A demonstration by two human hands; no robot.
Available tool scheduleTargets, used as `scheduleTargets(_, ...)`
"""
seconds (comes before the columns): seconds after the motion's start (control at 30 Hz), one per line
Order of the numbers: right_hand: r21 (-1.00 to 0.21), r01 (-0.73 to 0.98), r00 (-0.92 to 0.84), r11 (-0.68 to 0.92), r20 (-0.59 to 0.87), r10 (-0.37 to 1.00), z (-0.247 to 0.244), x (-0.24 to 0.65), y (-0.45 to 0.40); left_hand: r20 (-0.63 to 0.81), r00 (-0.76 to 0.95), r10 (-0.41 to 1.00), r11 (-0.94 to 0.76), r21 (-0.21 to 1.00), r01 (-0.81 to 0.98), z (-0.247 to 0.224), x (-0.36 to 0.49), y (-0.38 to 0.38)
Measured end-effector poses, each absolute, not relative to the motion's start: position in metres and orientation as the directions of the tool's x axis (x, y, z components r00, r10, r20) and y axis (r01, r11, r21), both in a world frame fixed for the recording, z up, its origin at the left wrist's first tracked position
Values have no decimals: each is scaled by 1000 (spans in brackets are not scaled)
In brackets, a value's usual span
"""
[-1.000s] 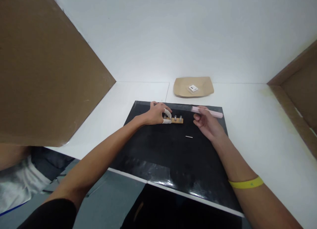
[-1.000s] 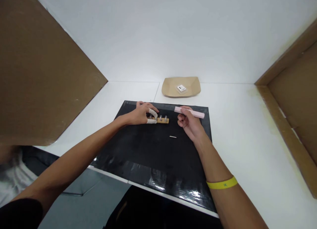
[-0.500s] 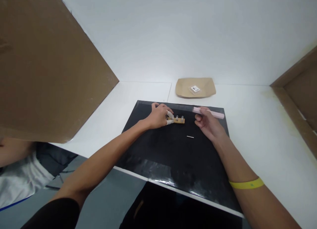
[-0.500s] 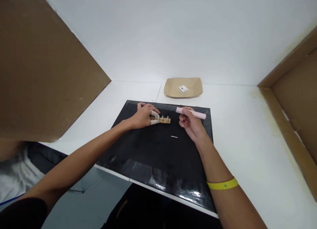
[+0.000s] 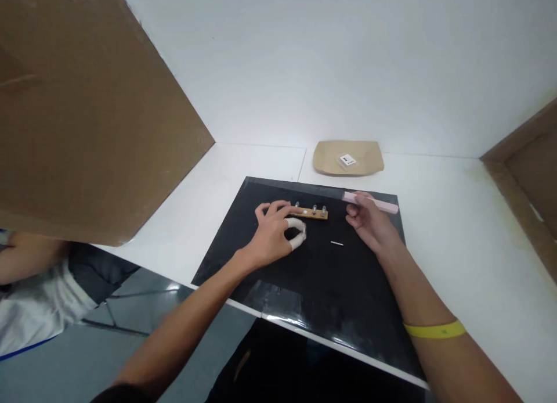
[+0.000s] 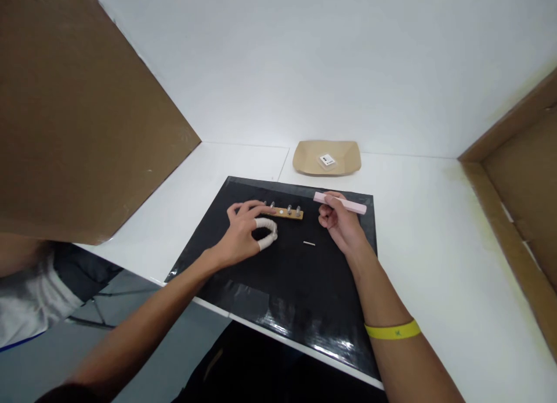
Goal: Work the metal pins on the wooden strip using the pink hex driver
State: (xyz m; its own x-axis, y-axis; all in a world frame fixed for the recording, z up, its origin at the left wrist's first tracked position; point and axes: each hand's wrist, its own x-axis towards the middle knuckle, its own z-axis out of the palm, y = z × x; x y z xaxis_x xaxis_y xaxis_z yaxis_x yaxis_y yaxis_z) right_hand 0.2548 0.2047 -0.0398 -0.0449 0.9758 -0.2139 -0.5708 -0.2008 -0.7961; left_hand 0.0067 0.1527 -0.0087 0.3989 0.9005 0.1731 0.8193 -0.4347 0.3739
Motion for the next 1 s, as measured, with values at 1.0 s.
scheduleTargets(1.0,-833,-503,-13,-231,-260,966,-49,265,215,128,166,978,-209,590,780,-41,14,96)
